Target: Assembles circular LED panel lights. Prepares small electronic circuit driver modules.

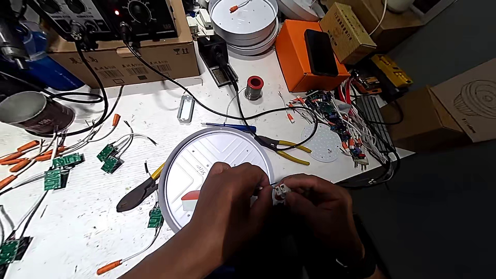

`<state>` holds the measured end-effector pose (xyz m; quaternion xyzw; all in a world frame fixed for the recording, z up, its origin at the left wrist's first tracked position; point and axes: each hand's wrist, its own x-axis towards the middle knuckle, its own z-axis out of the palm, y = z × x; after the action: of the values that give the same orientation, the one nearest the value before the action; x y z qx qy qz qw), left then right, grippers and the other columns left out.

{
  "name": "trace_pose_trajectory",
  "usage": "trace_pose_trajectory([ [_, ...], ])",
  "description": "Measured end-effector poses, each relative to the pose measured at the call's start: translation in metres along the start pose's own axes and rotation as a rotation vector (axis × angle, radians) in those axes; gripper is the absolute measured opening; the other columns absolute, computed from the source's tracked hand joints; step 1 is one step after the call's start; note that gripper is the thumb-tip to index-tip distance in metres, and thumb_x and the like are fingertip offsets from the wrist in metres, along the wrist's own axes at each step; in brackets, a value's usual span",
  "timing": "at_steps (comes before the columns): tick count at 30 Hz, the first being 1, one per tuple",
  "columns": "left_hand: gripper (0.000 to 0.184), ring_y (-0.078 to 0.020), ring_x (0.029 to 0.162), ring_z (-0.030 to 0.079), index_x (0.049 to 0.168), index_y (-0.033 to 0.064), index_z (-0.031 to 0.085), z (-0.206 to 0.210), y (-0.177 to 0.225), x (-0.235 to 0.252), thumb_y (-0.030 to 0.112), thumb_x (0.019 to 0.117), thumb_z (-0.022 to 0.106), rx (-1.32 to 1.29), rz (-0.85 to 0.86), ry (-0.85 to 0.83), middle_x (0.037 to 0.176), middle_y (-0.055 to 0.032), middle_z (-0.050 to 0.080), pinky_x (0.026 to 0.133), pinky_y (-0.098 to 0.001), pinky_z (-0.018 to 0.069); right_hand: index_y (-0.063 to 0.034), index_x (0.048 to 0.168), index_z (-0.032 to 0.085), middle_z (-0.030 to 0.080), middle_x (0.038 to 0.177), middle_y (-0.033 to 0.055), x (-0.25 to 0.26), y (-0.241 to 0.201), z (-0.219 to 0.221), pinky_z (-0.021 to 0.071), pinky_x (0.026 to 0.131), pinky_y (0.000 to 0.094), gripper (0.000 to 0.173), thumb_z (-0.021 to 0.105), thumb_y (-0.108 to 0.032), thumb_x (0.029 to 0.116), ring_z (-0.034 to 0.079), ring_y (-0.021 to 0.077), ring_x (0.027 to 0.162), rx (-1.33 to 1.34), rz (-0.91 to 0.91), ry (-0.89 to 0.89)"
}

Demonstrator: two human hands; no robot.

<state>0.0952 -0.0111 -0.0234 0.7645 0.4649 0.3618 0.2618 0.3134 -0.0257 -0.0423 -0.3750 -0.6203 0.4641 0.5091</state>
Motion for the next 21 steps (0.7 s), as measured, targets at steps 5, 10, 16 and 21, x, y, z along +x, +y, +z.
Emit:
trace_pose_trajectory([
  [5, 0.016, 0.0029, 0.068, 0.054, 0.086, 0.0216, 0.066, -0.001, 0.001, -0.001, 0.029, 0.0971, 0.058, 0.029, 0.003, -0.016, 0.073, 0.0147, 0.061, 0.076, -0.0311, 0.0397, 0.0023, 0.106, 0.072, 0.076, 0.097, 0.0073, 0.0, -0.002, 0.003, 0.0624, 0.073, 0.0245, 0.014, 0.069, -0.003, 0.094, 0.073, 0.0094, 0.081, -0.069, -0.039, 0.005],
  [10, 0.017, -0.0006, 0.066, 0.052, 0.083, 0.0219, 0.065, -0.003, 0.003, 0.0, 0.029, 0.0957, 0.056, 0.11, 0.029, -0.042, 0.07, 0.0125, 0.057, 0.073, -0.0322, 0.039, 0.0024, 0.104, 0.072, 0.076, 0.101, 0.0084, -0.002, -0.001, 0.004, 0.0627, 0.075, 0.0241, 0.012, 0.069, -0.004, 0.0942, 0.073, 0.0099, 0.086, -0.198, -0.105, 0.015],
  [16, 0.017, -0.0036, 0.065, 0.053, 0.079, 0.0225, 0.065, -0.006, 0.007, 0.004, 0.029, 0.0927, 0.056, 0.193, 0.043, -0.082, 0.067, 0.0106, 0.056, 0.074, -0.0359, 0.0384, 0.0021, 0.103, 0.073, 0.075, 0.101, 0.0085, -0.004, -0.002, 0.006, 0.0611, 0.074, 0.0208, 0.012, 0.068, -0.004, 0.0943, 0.071, 0.0075, 0.086, -0.298, -0.146, 0.019],
  [21, 0.016, -0.0076, 0.066, 0.055, 0.079, 0.0224, 0.064, -0.006, 0.011, 0.006, 0.029, 0.0908, 0.057, 0.276, 0.083, -0.091, 0.067, 0.0084, 0.055, 0.072, -0.0377, 0.0387, 0.0019, 0.103, 0.072, 0.075, 0.1, 0.0079, -0.005, -0.001, 0.008, 0.0604, 0.072, 0.0193, 0.011, 0.068, -0.004, 0.094, 0.07, 0.0061, 0.084, -0.32, -0.15, 0.023],
])
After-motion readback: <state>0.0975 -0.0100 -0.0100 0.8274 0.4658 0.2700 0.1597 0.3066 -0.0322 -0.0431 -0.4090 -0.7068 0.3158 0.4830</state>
